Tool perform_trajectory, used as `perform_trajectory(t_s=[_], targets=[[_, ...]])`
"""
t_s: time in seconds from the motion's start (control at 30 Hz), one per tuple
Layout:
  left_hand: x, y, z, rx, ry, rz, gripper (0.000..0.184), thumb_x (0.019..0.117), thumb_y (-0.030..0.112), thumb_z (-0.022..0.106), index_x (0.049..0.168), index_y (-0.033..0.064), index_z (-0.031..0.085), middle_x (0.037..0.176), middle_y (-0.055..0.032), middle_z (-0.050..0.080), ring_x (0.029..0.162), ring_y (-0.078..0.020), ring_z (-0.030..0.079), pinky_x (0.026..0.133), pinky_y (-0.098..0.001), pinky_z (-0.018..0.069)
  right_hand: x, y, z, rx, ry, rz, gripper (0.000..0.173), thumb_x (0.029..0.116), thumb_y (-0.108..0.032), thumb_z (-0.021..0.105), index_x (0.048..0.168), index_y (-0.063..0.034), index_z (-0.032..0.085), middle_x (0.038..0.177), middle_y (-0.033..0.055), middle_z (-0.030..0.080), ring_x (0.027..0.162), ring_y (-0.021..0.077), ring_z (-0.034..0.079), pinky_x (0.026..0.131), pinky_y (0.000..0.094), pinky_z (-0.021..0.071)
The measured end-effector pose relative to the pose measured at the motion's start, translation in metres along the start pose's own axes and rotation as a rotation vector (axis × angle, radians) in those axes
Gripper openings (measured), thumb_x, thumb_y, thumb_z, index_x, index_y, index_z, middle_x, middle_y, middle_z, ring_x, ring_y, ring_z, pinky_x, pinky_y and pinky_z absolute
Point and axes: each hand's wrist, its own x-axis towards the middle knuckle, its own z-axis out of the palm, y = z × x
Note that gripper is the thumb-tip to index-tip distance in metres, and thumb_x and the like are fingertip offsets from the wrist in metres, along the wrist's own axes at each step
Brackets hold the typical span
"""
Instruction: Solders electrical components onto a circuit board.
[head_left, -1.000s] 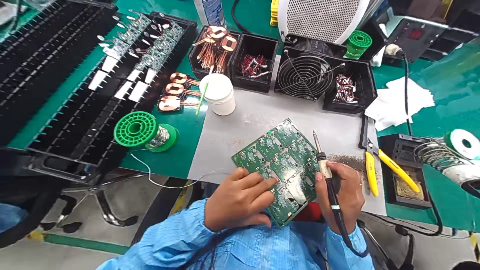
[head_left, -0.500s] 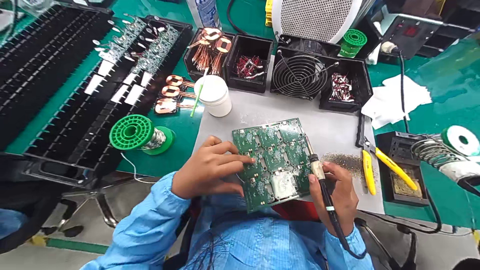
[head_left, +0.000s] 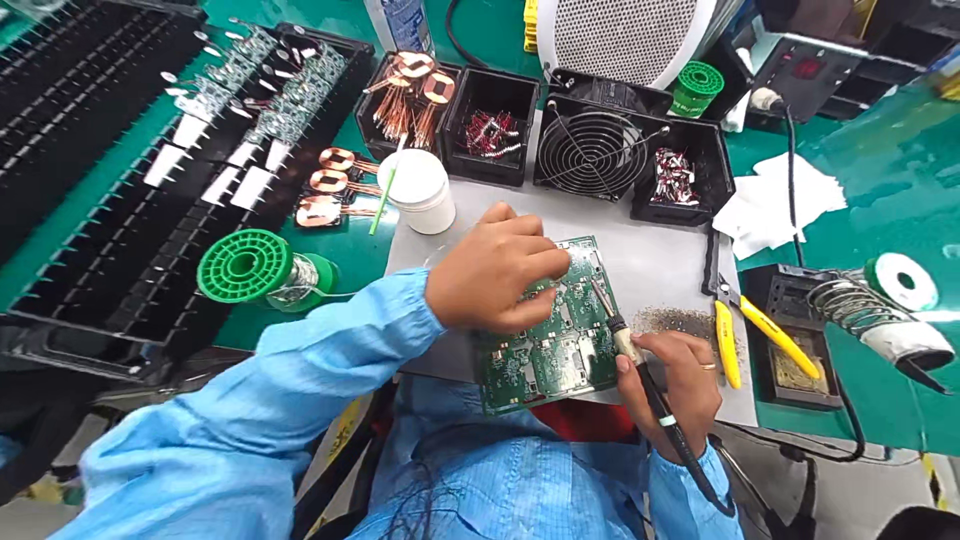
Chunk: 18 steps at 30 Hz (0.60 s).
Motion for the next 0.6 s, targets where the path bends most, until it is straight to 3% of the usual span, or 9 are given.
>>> perform_trajectory(t_s=[0.13, 0.23, 0.3, 0.6], targets=[[0.004, -0.012, 0.032, -0.038, 0.051, -0.11, 0.024, 0.0925, 0.017, 0.05, 0.091, 0.0082, 0.073, 0.083, -0.0051, 0.072, 0.08, -0.0225, 0.062, 0.072, -0.0427, 0.0376, 0.0, 0.0, -0.001, 0.013, -0.007, 0.035, 0.023, 0.0986, -0.033, 0.062, 0.108, -0.0118, 0.065, 0.095, -0.0004, 0.069, 0.101, 0.0079, 0.059, 0.096, 0.0196, 0.0402], [-0.005, -0.013, 0.042, -0.048, 0.036, -0.123, 0.022, 0.0934, 0.016, 0.055, 0.092, 0.0059, 0.076, 0.103, -0.0098, 0.077, 0.089, -0.0264, 0.067, 0.073, -0.0429, 0.0456, -0.001, -0.001, 0.001, 0.02, -0.006, 0.05, 0.023, 0.0987, -0.033, 0.062, 0.108, -0.0117, 0.066, 0.095, 0.0003, 0.069, 0.101, 0.0088, 0.058, 0.095, 0.0206, 0.0392], [-0.005, -0.013, 0.045, -0.057, 0.039, -0.105, 0.021, 0.0951, 0.014, 0.057, 0.093, 0.0044, 0.076, 0.108, -0.0114, 0.076, 0.091, -0.0269, 0.068, 0.075, -0.0414, 0.0496, -0.001, -0.001, 0.002, 0.02, -0.003, 0.057, 0.023, 0.098, -0.033, 0.062, 0.107, -0.0127, 0.066, 0.094, -0.0003, 0.068, 0.1, 0.0085, 0.058, 0.094, 0.0205, 0.0395], [-0.002, -0.013, 0.045, -0.038, 0.015, -0.125, 0.019, 0.0968, 0.012, 0.058, 0.096, 0.0045, 0.076, 0.102, -0.0116, 0.076, 0.09, -0.0294, 0.069, 0.076, -0.0436, 0.0518, -0.002, -0.002, 0.002, 0.005, -0.024, 0.064, 0.022, 0.0969, -0.031, 0.062, 0.105, -0.0115, 0.07, 0.091, 0.0014, 0.072, 0.097, 0.0129, 0.058, 0.092, 0.0274, 0.0381]])
